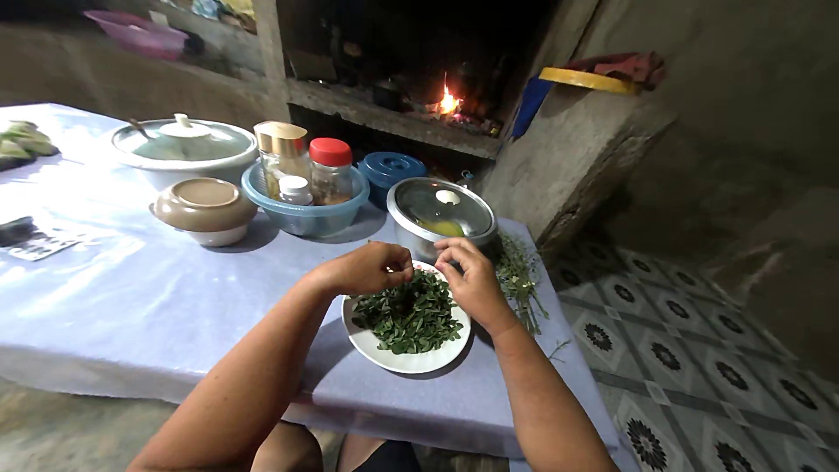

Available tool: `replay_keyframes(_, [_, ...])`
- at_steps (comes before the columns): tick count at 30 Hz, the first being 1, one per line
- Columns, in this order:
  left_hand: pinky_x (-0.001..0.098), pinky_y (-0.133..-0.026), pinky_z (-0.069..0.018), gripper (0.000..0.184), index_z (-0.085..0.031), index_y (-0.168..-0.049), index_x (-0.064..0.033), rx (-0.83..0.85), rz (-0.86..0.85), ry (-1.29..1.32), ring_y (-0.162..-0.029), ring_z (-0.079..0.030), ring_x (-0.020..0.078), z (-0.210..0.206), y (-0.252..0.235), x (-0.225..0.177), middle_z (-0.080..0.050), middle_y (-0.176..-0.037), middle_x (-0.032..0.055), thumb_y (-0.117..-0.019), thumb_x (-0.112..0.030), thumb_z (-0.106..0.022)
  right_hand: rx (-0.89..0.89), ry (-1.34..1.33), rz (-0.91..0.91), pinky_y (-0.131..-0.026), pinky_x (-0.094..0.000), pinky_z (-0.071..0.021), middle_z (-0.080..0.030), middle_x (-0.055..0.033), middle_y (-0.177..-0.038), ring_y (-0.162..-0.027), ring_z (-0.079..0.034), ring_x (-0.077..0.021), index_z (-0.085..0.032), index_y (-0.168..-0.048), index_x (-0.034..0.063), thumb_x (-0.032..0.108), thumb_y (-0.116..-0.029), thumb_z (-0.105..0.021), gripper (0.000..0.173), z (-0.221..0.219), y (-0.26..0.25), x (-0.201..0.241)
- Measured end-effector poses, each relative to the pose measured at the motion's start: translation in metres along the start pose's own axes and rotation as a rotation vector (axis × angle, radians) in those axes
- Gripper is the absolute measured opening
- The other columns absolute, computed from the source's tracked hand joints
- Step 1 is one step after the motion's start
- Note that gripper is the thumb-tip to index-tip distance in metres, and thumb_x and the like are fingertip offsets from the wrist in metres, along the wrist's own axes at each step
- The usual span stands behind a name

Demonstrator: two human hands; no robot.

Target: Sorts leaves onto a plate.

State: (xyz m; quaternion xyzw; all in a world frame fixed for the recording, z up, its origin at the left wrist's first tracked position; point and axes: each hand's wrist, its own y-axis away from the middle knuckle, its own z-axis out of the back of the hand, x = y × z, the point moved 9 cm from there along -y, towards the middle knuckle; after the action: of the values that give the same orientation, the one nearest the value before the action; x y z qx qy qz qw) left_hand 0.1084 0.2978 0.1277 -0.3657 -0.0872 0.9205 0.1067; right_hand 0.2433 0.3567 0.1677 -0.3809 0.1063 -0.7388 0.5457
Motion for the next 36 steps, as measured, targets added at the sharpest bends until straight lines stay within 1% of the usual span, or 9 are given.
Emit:
replay_keyframes(4, [0.0399, -0.083, -0.0605, 0.011, -0.07, -0.104, -0.0061, -0.051, 0.025, -0.012, -0.091, -0.07, 0.0173, 0.0, -0.001, 0.0, -0.07, -0.103, 0.0072, -0.0989, -0.015, -0.068, 0.026, 0.289, -0.107, -0.099, -0.0499, -0.0535, -0.065, -0.015, -0.129, -0.118, -0.064, -0.029, -0.07, -0.097, 0.0, 0.01, -0.0994, -0.063, 0.013, 0.028, -0.002, -0.027])
replay_keyframes(6, [0.0402, -0.083, -0.0613, 0.013, -0.071, -0.107, -0.0067, -0.09, 0.003, -0.041, -0.093, -0.071, 0.0184, -0.001, -0.001, -0.004, -0.069, -0.108, 0.0079, -0.0968, -0.015, -0.071, 0.123, 0.48, -0.295, -0.1, -0.06, -0.0483, -0.064, -0.0186, -0.127, -0.118, -0.062, -0.0373, -0.072, -0.098, -0.0005, 0.019, -0.1014, -0.063, 0.021, 0.041, 0.001, -0.05])
replay_keyframes(8, [0.0412, -0.084, -0.0608, 0.028, -0.069, -0.118, -0.0104, -0.092, -0.09, -0.088, -0.099, -0.069, 0.0189, -0.008, -0.004, -0.008, -0.067, -0.117, 0.0075, -0.094, -0.024, -0.075, 0.202, 0.633, -0.483, -0.1, -0.0652, -0.0437, -0.066, -0.022, -0.123, -0.118, -0.06, -0.0419, -0.073, -0.1, -0.0004, 0.027, -0.1023, -0.063, 0.029, 0.052, 0.007, -0.072])
replay_keyframes(11, [0.05, -0.107, -0.0484, 0.066, -0.058, -0.143, -0.0229, 0.055, -0.192, -0.187, -0.134, -0.053, 0.0236, -0.034, -0.004, -0.021, -0.052, -0.149, 0.0067, -0.0844, -0.041, -0.082, 0.225, 0.714, -0.665, -0.104, -0.0678, -0.0381, -0.065, -0.0233, -0.127, -0.124, -0.056, -0.0436, -0.073, -0.112, 0.0023, 0.043, -0.1011, -0.063, 0.043, 0.063, 0.014, -0.103])
replay_keyframes(14, [0.0608, -0.119, -0.0286, 0.079, -0.047, -0.153, -0.0344, 0.256, -0.162, -0.364, -0.153, -0.027, 0.033, -0.068, -0.004, -0.022, -0.029, -0.166, 0.009, -0.0834, -0.052, -0.08, 0.2, 0.703, -0.671, -0.106, -0.0672, -0.0377, -0.062, -0.0218, -0.134, -0.128, -0.055, -0.0423, -0.071, -0.123, 0.0045, 0.047, -0.0998, -0.063, 0.049, 0.065, 0.014, -0.109])
replay_keyframes(17, [0.0619, -0.12, -0.0239, 0.067, -0.055, -0.146, -0.033, 0.311, -0.121, -0.417, -0.154, -0.022, 0.0352, -0.083, -0.007, -0.014, -0.027, -0.167, 0.0087, -0.0852, -0.048, -0.079, 0.158, 0.669, -0.583, -0.105, -0.0667, -0.0395, -0.063, -0.0205, -0.133, -0.125, -0.057, -0.0419, -0.071, -0.122, 0.0045, 0.045, -0.0992, -0.065, 0.047, 0.059, 0.011, -0.095])
replay_keyframes(23, [0.0574, -0.109, -0.0429, 0.051, -0.063, -0.134, -0.0211, 0.282, -0.042, -0.442, -0.141, -0.044, 0.0354, -0.08, -0.017, 0.0, -0.043, -0.157, 0.0115, -0.0854, -0.025, -0.078, 0.148, 0.63, -0.474, -0.103, -0.0653, -0.0418, -0.065, -0.0166, -0.131, -0.121, -0.06, -0.0391, -0.073, -0.117, 0.0073, 0.045, -0.0991, -0.066, 0.042, 0.053, 0.008, -0.081])
replay_keyframes(33, [0.0545, -0.104, -0.0479, 0.052, -0.067, -0.13, -0.0129, 0.17, 0.012, -0.381, -0.127, -0.057, 0.0352, -0.064, -0.025, 0.012, -0.058, -0.138, 0.0179, -0.0799, -0.009, -0.08, 0.18, 0.578, -0.421, -0.102, -0.0616, -0.0445, -0.067, -0.015, -0.126, -0.118, -0.062, -0.0357, -0.074, -0.114, 0.0067, 0.042, -0.0999, -0.066, 0.039, 0.042, 0.006, -0.065])
replay_keyframes(36, [0.0542, -0.101, -0.0501, 0.048, -0.068, -0.127, -0.013, 0.149, 0.019, -0.314, -0.123, -0.06, 0.0321, -0.059, -0.023, 0.011, -0.061, -0.134, 0.0155, -0.0806, -0.009, -0.08, 0.181, 0.565, -0.403, -0.1, -0.0606, -0.0458, -0.068, -0.0147, -0.125, -0.115, -0.064, -0.0348, -0.074, -0.112, 0.0067, 0.042, -0.1002, -0.065, 0.038, 0.04, 0.006, -0.062])
